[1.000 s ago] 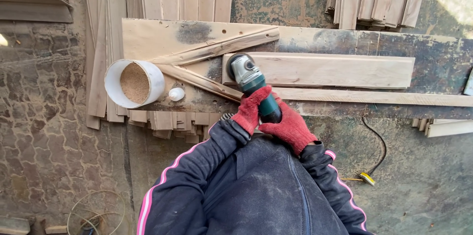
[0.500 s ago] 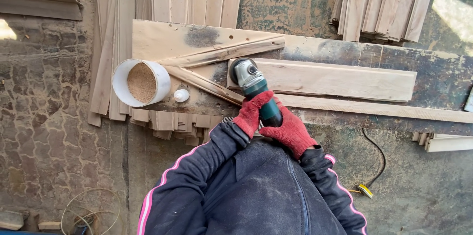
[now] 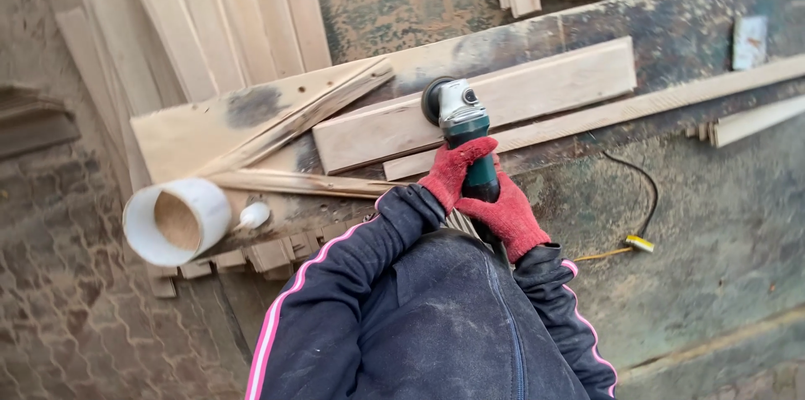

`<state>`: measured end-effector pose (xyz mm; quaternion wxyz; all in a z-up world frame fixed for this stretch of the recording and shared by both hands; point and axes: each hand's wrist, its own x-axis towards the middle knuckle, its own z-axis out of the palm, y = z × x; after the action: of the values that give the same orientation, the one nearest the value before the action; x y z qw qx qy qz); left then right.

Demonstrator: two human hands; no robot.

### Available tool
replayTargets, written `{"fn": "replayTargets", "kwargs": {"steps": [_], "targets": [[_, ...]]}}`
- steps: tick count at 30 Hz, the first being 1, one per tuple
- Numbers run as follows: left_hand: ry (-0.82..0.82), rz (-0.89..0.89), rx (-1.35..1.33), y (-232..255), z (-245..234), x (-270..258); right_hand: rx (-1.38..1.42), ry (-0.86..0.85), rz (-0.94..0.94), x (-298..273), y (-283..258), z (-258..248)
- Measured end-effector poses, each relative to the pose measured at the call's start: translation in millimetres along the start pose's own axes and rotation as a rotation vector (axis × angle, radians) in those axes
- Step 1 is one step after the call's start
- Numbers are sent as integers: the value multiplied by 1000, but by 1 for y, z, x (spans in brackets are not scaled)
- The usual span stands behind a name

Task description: Sanding wooden planks on a workbench using a power angle grinder equipped with a sanding disc.

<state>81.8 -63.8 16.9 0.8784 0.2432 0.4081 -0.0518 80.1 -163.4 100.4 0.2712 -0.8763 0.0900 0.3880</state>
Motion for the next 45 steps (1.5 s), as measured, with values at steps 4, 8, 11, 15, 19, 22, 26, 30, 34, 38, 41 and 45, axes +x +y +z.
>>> {"fn": "replayTargets", "kwargs": {"steps": [4, 8, 11, 15, 19, 22, 26, 30, 34, 38, 41, 45], "targets": [[-70, -56, 108, -20, 3, 24, 123, 57, -1, -3, 0, -11], [-105, -118, -5, 1, -11, 10, 91, -42, -27, -5, 0, -8], [-86, -85, -16, 13, -41, 0, -18, -112, -68, 4, 1, 5], [-17, -58, -76, 15, -63, -12, -112, -175, -86, -18, -30, -9], [8, -47, -8, 7, -46, -14, -41, -183, -88, -13, -14, -12], [-41, -61, 25, -10, -16, 5, 29, -139, -29, -2, 0, -29], [-48, -92, -28, -33, 60, 14, 187, -16, 30, 24, 46, -59], [-78, -104, 39, -80, 105, 54, 224, 71, 53, 49, 85, -99], [-71, -95, 17, -105, 143, 67, 286, 121, 1, 65, 104, -133], [-15, -125, -144, -134, 127, 91, 299, 110, -25, 70, 114, -139], [46, -74, -82, -105, 125, 56, 238, 49, -15, 58, 101, -130], [71, -96, -109, -81, 85, 39, 96, -61, -17, 52, 79, -106]]}}
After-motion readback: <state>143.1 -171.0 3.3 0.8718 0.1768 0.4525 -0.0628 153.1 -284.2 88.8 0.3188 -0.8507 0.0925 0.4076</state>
